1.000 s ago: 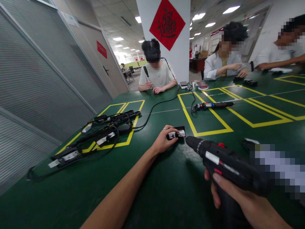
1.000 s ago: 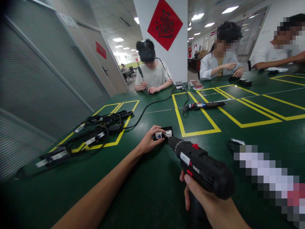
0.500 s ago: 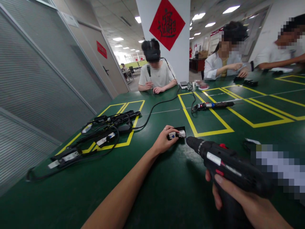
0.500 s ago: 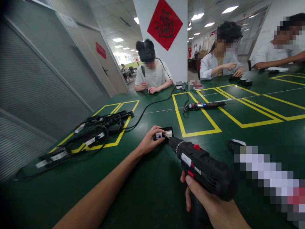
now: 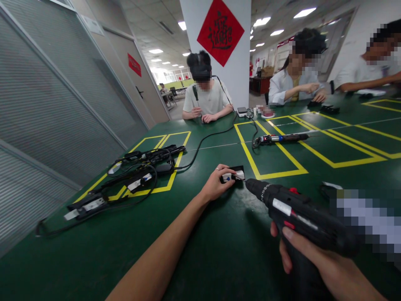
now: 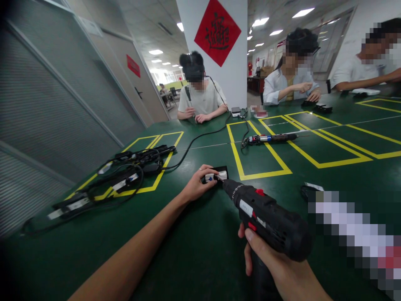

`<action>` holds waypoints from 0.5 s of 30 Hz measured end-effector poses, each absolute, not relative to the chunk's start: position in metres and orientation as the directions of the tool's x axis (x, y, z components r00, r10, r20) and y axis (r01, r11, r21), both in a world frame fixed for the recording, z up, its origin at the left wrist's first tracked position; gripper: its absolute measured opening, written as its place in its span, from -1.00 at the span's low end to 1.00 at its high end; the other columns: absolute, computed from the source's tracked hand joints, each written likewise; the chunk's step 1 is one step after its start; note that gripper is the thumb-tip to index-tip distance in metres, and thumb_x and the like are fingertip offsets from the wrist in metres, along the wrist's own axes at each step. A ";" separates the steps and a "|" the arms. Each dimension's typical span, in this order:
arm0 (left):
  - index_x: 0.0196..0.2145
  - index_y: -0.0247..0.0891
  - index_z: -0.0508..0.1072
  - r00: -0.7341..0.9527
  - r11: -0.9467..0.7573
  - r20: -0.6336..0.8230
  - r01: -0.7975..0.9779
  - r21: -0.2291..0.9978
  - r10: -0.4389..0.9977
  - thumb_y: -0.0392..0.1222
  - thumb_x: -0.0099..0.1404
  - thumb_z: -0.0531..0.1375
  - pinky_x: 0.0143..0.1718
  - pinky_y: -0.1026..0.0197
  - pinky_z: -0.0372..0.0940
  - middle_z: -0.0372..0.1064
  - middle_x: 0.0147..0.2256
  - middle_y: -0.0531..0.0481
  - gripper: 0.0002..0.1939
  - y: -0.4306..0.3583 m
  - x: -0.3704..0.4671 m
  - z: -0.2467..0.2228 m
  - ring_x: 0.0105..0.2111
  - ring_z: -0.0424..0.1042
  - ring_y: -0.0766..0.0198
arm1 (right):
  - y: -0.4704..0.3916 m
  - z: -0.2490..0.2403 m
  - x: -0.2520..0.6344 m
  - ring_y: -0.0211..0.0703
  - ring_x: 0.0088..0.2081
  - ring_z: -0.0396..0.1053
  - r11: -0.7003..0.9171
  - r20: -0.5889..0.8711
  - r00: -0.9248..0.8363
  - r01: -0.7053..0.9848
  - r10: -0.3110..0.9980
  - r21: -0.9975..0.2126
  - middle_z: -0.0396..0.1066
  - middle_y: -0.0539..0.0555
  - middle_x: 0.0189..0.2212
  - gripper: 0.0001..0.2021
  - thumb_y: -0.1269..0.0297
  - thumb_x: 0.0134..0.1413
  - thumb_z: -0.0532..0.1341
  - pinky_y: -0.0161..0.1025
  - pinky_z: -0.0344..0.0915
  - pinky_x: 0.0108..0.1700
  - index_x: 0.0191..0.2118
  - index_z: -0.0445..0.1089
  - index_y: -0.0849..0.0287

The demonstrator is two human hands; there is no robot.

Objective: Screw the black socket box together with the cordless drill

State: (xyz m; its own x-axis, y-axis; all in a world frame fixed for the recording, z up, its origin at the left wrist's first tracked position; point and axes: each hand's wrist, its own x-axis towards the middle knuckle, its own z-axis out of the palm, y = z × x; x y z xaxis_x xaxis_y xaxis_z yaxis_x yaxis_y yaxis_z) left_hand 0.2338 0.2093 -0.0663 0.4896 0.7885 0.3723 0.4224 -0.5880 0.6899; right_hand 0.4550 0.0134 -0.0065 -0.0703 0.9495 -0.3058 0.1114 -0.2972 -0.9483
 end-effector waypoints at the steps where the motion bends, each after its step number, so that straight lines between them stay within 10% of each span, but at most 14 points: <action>1: -0.13 -0.20 0.46 0.491 -0.586 0.369 0.424 0.691 0.789 -0.25 0.17 0.20 0.10 0.06 0.16 0.22 -0.08 -0.10 -0.73 0.209 0.234 -0.066 0.00 0.27 0.18 | 0.014 -0.006 0.455 -0.11 -0.56 0.36 -0.292 -0.300 -0.065 0.114 0.952 -0.950 0.42 -0.04 -0.67 -0.68 -0.03 0.16 0.07 -0.17 0.27 -0.38 -0.26 0.38 0.10; 15: -0.13 -0.22 0.45 0.486 -0.598 0.385 0.430 0.676 0.784 -0.23 0.19 0.18 0.11 0.07 0.16 0.23 -0.07 -0.11 -0.74 0.209 0.235 -0.066 -0.01 0.28 0.19 | 0.016 -0.003 0.454 -0.08 -0.52 0.42 -0.312 -0.324 -0.071 0.138 0.944 -0.940 0.46 -0.03 -0.65 -0.68 -0.06 0.12 0.09 -0.16 0.28 -0.32 -0.37 0.38 0.07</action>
State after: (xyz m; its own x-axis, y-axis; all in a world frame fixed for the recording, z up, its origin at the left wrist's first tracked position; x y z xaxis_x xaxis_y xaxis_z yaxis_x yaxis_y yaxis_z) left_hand 0.2352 0.2089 -0.0663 0.4860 0.7844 0.3853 0.4297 -0.5984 0.6762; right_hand 0.4541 0.0158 -0.0025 -0.0706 0.9435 -0.3237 0.1378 -0.3121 -0.9400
